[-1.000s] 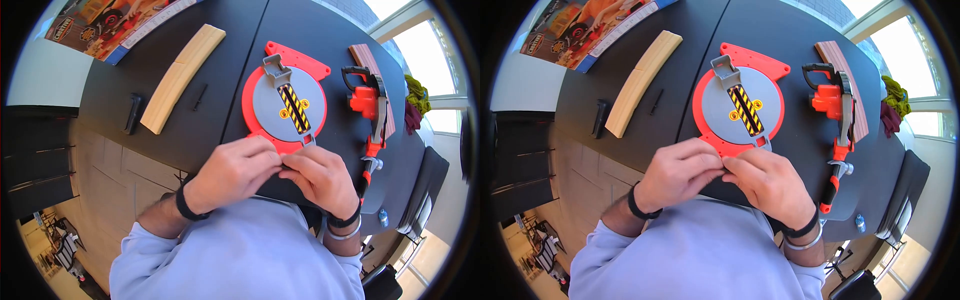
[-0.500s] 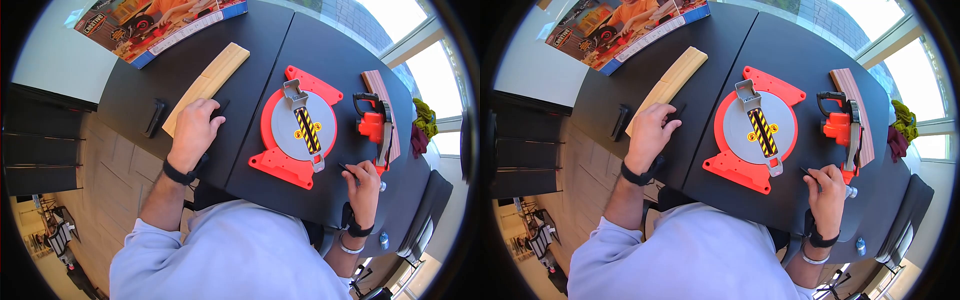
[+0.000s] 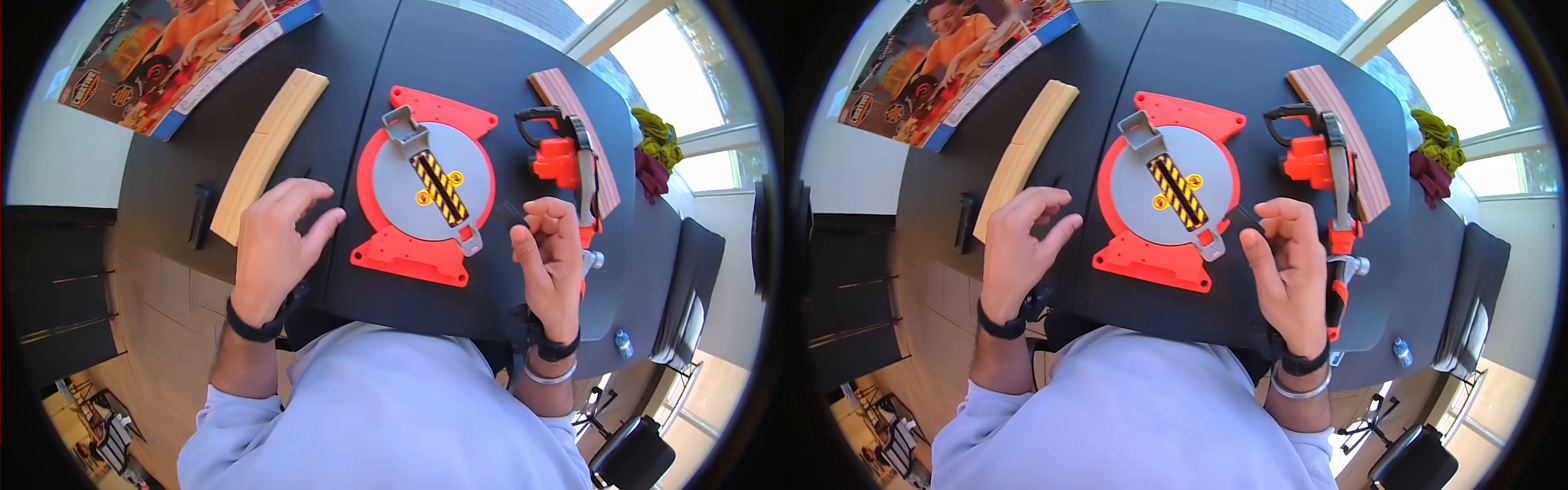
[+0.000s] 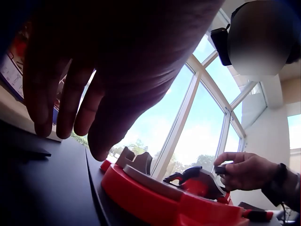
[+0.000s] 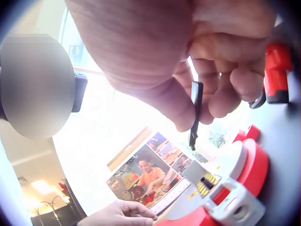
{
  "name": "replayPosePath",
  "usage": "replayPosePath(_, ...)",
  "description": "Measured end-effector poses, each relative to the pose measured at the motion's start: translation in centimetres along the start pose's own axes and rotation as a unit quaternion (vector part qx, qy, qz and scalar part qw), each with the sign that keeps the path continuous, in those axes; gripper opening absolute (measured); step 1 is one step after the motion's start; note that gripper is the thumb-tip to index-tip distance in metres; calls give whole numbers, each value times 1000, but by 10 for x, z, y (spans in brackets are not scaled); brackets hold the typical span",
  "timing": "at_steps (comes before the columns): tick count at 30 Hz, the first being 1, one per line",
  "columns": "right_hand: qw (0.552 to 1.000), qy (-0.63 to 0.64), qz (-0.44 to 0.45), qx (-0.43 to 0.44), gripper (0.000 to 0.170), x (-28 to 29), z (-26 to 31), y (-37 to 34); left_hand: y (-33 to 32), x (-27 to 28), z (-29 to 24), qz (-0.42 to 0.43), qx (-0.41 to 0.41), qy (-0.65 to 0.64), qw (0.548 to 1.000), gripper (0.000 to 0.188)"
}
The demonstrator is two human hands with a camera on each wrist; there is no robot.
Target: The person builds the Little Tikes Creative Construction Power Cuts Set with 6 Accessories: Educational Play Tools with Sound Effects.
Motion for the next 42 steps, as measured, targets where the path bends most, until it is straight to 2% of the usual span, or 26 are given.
replayPosePath(1, 999, 47, -11, -19, 16, -5, 0, -1, -1, 0, -10, 1, -3, -6, 1000, 28)
replayPosePath(3, 999, 35, 26, -30, 15, -8, -3, -1, -4, -9, -35, 44, -44, -80, 995, 28)
replayPosePath(7, 996, 67, 39, -42, 22, -16, 2, -7, -9, -25, -63, 68, -139, -75, 985, 29)
replayPosePath(9, 999, 27, 20, 20, 30, -15, 10, -7, -9, -35, -64, 83, -136, -72, 985, 31)
replayPosePath(16, 999, 23, 18, -23, 25, -7, 7, -11, -17, -65, -65, 116, -147, -31, 982, 32)
replayPosePath(18, 998, -58, 28, 7, 21, -3, 12, -9, -17, -68, -62, 112, -144, -34, 983, 32)
replayPosePath(22, 998, -50, 13, 20, 18, -1, 13, -5, -20, -66, -62, 116, -163, -45, 979, 30)
replayPosePath(25, 993, -107, 25, 48, 19, -5, 12, 0, -21, -66, -61, 114, -174, -50, 977, 26)
replayPosePath(27, 999, -40, 20, 26, 17, -11, 11, 2, -22, -66, -59, 115, -178, -56, 976, 24)
replayPosePath(31, 998, -29, 41, -39, 11, -13, 10, 6, -23, -60, -59, 159, -231, -49, 959, 25)
replayPosePath(33, 995, -91, 31, 30, 9, -14, 21, 11, -21, -53, -54, 173, -240, -59, 953, 25)
replayPosePath(34, 995, -91, 31, 29, 9, -12, 20, 14, -21, -49, -50, 177, -249, -64, 950, 25)
replayPosePath(36, 968, -219, 37, 114, 14, -10, 29, 18, -19, -40, -46, 192, -248, -71, 947, 23)
replayPosePath(39, 956, -246, 28, 158, 17, -6, 35, 22, -12, -31, -32, 191, -241, -67, 949, 24)
replayPosePath(40, 956, -246, 28, 158, 17, -6, 38, 22, -10, -28, -27, 195, -224, -65, 953, 26)
replayPosePath(42, 965, -248, 39, 78, 17, -5, 36, 27, -7, -27, -24, 175, -204, -24, 963, 27)
Point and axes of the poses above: each hand's wrist, its own y-axis towards the middle knuckle, its own x-axis out of the back of the hand, z = x × y, the point moved 9 cm from there along y, towards the middle knuckle, and after that the axes turned 1 degree about -z, right-handed, at the moved point
